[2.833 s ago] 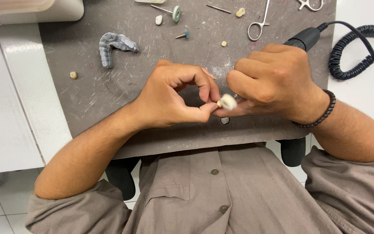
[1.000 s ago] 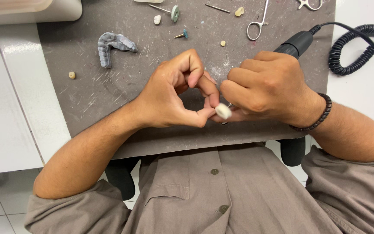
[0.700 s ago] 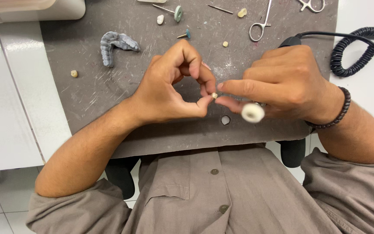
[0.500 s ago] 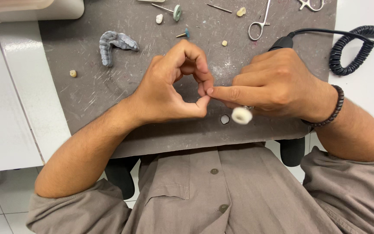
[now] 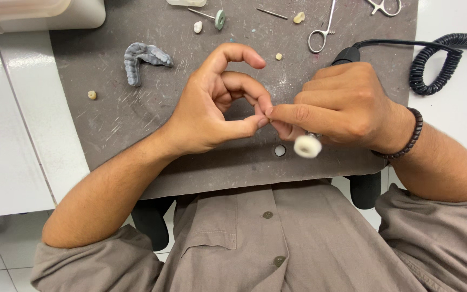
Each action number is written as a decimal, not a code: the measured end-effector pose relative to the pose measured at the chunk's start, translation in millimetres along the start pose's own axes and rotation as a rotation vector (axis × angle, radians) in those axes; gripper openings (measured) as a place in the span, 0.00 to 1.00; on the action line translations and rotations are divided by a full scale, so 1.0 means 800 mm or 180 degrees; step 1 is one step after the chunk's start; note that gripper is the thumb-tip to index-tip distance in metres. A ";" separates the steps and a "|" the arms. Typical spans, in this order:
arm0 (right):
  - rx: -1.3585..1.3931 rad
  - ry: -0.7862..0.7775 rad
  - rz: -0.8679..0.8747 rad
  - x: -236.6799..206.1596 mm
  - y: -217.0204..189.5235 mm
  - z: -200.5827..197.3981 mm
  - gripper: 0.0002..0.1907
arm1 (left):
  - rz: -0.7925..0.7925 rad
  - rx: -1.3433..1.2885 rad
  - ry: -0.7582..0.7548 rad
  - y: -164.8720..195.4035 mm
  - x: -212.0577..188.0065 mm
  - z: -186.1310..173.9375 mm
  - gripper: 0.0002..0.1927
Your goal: The person holds small dental prosthetic pieces one at a time and polishes them against a buffing wheel on a rotary tool, rotating each piece to work its surfaces, then sets finished pieces on the work mat and picks up new ones from a container.
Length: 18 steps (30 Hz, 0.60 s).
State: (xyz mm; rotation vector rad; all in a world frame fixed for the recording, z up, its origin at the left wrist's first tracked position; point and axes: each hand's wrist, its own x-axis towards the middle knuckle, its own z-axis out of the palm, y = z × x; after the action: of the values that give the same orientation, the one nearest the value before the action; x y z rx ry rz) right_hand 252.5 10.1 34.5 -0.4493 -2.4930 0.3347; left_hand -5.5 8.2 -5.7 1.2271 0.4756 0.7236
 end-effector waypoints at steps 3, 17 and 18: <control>-0.0025 -0.0003 -0.0027 0.004 -0.002 -0.002 0.13 | -0.0006 0.0035 -0.0006 0.002 -0.001 0.001 0.30; -0.1074 -0.0234 0.0396 0.001 -0.008 0.014 0.31 | -0.0274 0.0123 -0.0204 0.009 -0.003 0.008 0.31; -0.1107 -0.0267 0.0401 0.000 -0.009 0.015 0.31 | -0.0266 0.0111 -0.0219 0.009 -0.003 0.008 0.31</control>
State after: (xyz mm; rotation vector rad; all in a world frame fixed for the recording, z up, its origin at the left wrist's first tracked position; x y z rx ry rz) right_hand 243.6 1.6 27.4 -0.7475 -2.6178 -0.0367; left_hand -4.4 3.0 3.0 1.2533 0.4815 0.6024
